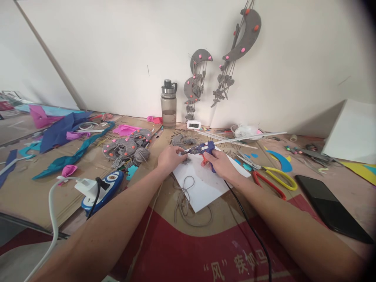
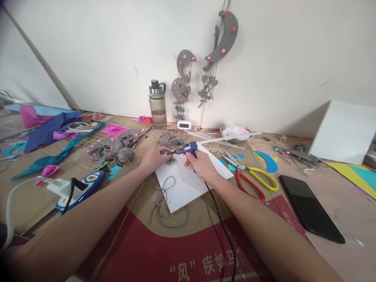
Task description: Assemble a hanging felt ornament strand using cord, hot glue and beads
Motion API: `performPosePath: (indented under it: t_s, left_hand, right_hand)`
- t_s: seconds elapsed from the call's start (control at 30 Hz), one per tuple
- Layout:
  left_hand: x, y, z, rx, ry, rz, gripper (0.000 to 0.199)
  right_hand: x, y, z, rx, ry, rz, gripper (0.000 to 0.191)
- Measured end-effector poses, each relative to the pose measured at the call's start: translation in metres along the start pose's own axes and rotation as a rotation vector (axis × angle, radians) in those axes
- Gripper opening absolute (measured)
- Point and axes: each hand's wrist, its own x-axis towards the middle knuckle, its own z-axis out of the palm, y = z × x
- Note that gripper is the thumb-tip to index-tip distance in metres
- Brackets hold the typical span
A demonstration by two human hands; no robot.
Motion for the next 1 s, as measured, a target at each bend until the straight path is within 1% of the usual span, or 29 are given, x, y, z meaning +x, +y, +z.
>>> performPosePath:
  t_s: [0.13,0.3,0.47,0.7,0.9,1.0]
  left_hand:
    - [0.0000,-0.0009,0.0003,0.002,0.002,0.011,0.036]
    - [0.0001,-0.0001,0.0002,0.016,0.002,0.013,0.036]
    - [-0.0005,0.0010,-0.0007,0.014,0.001,0.002,0.037]
    - [0.0002,0.0000,0.0003,0.008,0.004,0.005,0.036]
    - [-0.0005,0.0013,-0.0010,0.018,-0.006,0.000,0.036]
    - [-0.0010,0.0017,-0.0018,0.009,-0.010,-0.001,0.035]
  right_hand:
    - [-0.0004,-0.0043,0.0018,0.001,0.032,-0.013,0.039]
    - [0.0032,-0.0011,0.0047,-0.035,0.014,-0.001,0.038]
    - [0.0026,0.0018,0.0014,-0.050,-0.003,-0.011,0.040]
    - [0.0041,0.0010,0.0061,-0.042,0.032,-0.043,0.040]
    - [0.0055,0.0021,0.0042,-0.047,0.019,0.005,0.039]
    - [0.0049,0.0006,0.0019,-0.002,0.012,0.010,0.038]
